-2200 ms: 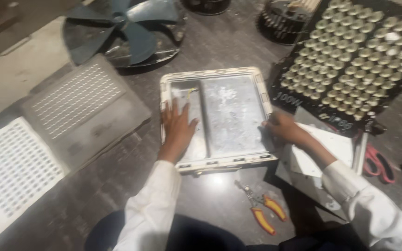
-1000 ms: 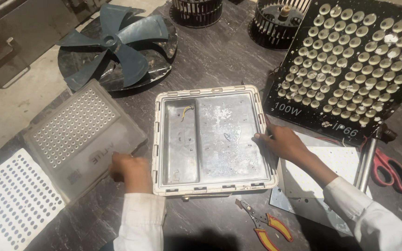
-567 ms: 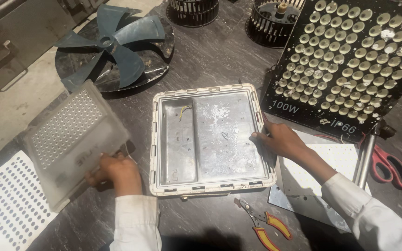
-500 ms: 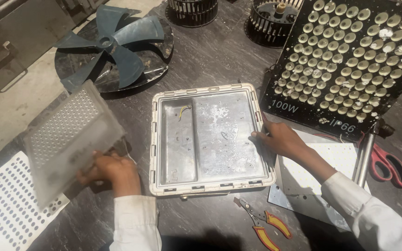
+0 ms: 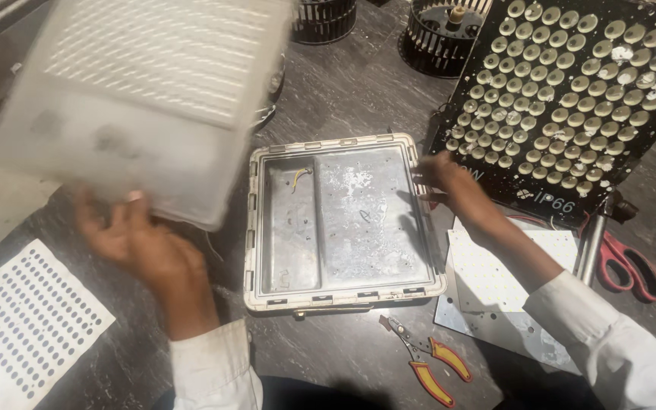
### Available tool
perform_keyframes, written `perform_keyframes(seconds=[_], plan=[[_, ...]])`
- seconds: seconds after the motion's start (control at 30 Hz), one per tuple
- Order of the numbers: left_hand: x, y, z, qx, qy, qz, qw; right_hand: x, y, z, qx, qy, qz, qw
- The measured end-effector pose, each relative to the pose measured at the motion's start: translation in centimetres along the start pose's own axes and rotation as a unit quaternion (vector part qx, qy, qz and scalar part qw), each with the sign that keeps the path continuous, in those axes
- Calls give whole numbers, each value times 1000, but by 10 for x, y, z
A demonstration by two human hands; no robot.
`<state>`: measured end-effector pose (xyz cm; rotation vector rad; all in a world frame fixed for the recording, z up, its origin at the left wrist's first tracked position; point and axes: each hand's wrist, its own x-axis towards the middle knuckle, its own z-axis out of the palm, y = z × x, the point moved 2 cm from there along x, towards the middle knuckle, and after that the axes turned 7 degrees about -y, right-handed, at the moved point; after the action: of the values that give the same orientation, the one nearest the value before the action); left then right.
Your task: The person assembles an LED light fixture by screwing a metal plate into a housing, inserting a perforated diffuser, and securing a clear cover. They use a screwdriver to fasten components and handle the metal plate, diffuser, and cover.
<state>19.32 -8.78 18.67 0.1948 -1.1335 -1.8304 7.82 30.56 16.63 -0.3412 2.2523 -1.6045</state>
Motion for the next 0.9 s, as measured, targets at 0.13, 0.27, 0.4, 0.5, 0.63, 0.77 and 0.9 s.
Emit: perform_keyframes(seconds=[0.13, 0.27, 0.4, 0.5, 0.63, 0.77, 0.9], plan=[[-5, -15, 21, 8, -17, -116, 993, -5, -22, -15, 238, 32, -27, 970], [-25, -27, 44, 94, -109, -219, 965, -5, -26, -36, 303, 46, -62, 950], [-37, -37, 51, 108, -159, -274, 942, 4, 8, -47, 119, 93, 122, 981], [-25, -44, 40, 14, -149, -242, 959, 10, 33, -42, 8, 99, 111, 989], [-14, -56, 25, -52, -215, -220, 950, 16, 38, -29, 90, 22, 81, 992], [-18, -66, 26, -103, -237, -241, 936, 10, 15, -22, 221, 10, 41, 974], [-25, -70, 35, -111, -246, -257, 928, -1, -9, -26, 375, 1, -44, 926]])
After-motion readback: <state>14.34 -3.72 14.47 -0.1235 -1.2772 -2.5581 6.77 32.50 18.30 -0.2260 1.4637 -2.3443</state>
